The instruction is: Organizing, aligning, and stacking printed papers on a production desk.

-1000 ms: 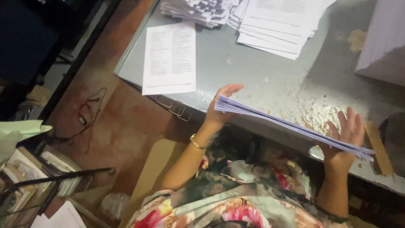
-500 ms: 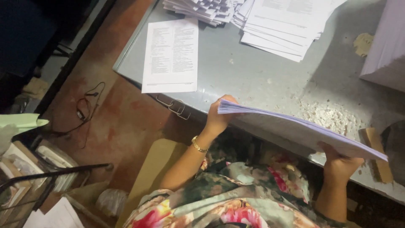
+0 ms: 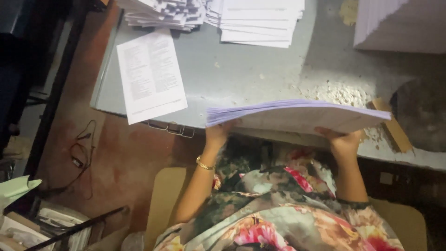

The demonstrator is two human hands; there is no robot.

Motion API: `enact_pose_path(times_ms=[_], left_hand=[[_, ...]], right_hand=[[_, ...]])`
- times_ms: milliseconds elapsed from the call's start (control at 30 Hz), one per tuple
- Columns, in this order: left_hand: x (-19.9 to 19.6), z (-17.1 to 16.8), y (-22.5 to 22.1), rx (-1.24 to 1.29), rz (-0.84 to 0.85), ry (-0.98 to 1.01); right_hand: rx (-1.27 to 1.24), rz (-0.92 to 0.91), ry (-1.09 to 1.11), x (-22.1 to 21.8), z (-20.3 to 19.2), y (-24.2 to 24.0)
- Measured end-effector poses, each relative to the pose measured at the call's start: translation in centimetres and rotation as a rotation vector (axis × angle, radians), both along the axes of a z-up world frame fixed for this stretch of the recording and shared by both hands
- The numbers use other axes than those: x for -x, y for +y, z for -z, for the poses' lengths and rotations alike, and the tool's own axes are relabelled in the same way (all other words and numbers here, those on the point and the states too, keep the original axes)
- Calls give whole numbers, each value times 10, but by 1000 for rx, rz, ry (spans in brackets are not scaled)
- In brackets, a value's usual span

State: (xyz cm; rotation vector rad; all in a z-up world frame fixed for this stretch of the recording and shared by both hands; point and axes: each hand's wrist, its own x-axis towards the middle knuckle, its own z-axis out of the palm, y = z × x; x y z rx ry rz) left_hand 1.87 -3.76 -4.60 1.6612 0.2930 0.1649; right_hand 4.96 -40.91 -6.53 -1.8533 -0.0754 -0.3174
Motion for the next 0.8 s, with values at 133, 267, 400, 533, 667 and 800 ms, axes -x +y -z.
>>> enact_pose_path(times_ms=[133, 267, 400, 533, 667, 800], left_hand=[[-11, -7, 15, 231, 70, -346], [-4, 29, 4, -62, 72, -365], [-25, 24, 28, 375, 306, -225], [-7, -19, 17, 457, 259, -271], [-6, -9, 11, 62, 217, -190], [4, 0, 2, -281, 110, -168]], right_hand=[[-17, -49, -150, 3, -6, 5], [-30, -31, 37, 8, 12, 8], [-25, 8, 84, 10, -3, 14], [48, 1, 51, 11, 1, 10], [87, -3, 134, 9, 22, 3], [172, -1, 112, 8, -15, 14]])
